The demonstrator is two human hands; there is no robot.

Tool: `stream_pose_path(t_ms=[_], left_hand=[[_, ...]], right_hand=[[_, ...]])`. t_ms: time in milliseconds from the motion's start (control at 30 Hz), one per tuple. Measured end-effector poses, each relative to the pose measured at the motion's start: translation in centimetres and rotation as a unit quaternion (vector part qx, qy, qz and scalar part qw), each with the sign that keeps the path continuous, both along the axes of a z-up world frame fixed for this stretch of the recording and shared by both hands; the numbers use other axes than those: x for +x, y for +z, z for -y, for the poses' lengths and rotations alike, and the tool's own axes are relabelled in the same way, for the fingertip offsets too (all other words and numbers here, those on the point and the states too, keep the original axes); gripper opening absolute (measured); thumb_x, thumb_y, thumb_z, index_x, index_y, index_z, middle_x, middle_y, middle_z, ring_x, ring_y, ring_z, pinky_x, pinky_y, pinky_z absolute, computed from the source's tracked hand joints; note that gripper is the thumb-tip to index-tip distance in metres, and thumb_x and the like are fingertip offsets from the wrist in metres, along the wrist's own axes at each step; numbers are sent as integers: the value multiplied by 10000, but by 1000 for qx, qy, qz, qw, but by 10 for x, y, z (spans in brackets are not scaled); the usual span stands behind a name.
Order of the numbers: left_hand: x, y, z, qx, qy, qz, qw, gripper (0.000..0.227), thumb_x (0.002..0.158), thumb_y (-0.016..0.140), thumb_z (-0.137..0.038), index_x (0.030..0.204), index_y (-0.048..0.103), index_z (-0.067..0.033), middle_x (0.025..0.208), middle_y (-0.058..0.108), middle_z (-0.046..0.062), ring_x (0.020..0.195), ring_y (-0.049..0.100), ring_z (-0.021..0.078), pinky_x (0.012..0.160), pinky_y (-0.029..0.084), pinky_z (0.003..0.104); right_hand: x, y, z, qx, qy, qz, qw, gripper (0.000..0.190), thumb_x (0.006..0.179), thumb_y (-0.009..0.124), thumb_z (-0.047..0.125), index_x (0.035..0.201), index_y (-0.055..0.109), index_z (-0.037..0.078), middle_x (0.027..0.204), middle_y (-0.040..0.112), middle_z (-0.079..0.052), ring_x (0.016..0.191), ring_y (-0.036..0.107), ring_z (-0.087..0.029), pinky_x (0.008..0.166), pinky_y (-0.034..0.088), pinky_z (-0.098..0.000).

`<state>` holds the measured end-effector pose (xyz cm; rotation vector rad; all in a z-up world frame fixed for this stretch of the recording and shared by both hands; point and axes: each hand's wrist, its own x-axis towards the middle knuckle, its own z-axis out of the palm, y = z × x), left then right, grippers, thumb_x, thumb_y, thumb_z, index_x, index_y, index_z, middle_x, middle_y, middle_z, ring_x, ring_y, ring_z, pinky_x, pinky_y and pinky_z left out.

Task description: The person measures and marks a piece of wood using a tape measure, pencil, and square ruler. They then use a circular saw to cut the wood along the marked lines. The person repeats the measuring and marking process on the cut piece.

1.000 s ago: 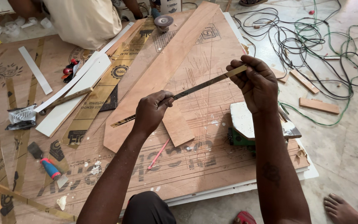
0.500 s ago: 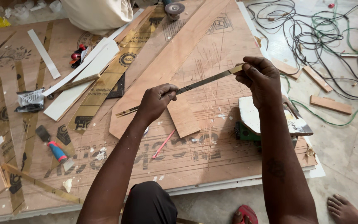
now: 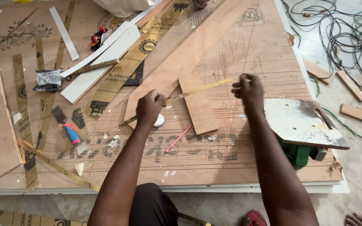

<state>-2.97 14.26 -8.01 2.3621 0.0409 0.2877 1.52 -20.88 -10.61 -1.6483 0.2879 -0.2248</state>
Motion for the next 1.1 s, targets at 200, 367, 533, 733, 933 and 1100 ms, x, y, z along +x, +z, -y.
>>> stream_pose_path(t_ms=[200, 367, 533, 733, 933, 1100], left_hand=[[-11, -62, -26, 22, 133, -63, 989, 340, 1005, 724, -387, 944, 676, -56, 840, 750, 142, 792, 722, 346, 678, 531, 470], [-3, -83, -11, 0, 41, -46, 998, 300, 850, 799, -298, 1022, 688, -79, 955, 748, 127, 871, 727, 314, 720, 554, 442], [16, -94, 26, 56, -10, -37, 998, 271, 848, 810, -232, 1036, 687, -81, 997, 741, 98, 968, 687, 301, 810, 537, 452], [24, -114, 76, 111, -30, -69, 991, 223, 848, 796, -194, 1028, 697, -108, 1020, 718, 86, 1023, 659, 312, 827, 529, 477], [41, -134, 105, 156, 0, -59, 986, 164, 907, 751, -200, 1048, 707, -128, 1035, 710, 90, 1037, 640, 319, 827, 514, 499], [65, -137, 111, 172, -43, -3, 984, 187, 874, 746, -177, 1057, 722, -148, 1026, 717, 75, 1037, 637, 303, 859, 512, 479]], right_hand=[[-34, -83, -98, -488, 224, -203, 819, 1027, 836, 719, 673, 1597, 240, 176, 1548, 353, -258, 1329, 474, -423, 937, 554, -522], [-67, -65, -120, -545, 192, -212, 788, 947, 791, 756, 582, 1553, 352, 191, 1480, 436, -206, 1342, 464, -380, 961, 513, -492], [-76, -75, -67, -518, 144, -291, 791, 920, 856, 709, 555, 1606, 351, 160, 1503, 401, -285, 1374, 458, -407, 1018, 524, -496], [-101, -140, -7, -396, 66, -269, 876, 1062, 828, 819, 499, 1564, 199, 51, 1623, 58, -372, 1446, 232, -519, 1126, 380, -571], [-152, -161, -23, -364, 130, -269, 882, 994, 851, 797, 374, 1542, 208, -30, 1438, 316, -394, 1327, 422, -508, 1041, 489, -563], [-206, -93, -39, -517, 136, -259, 805, 432, 951, 648, 334, 1266, 549, 56, 1238, 509, -294, 1153, 544, -458, 842, 558, -548]])
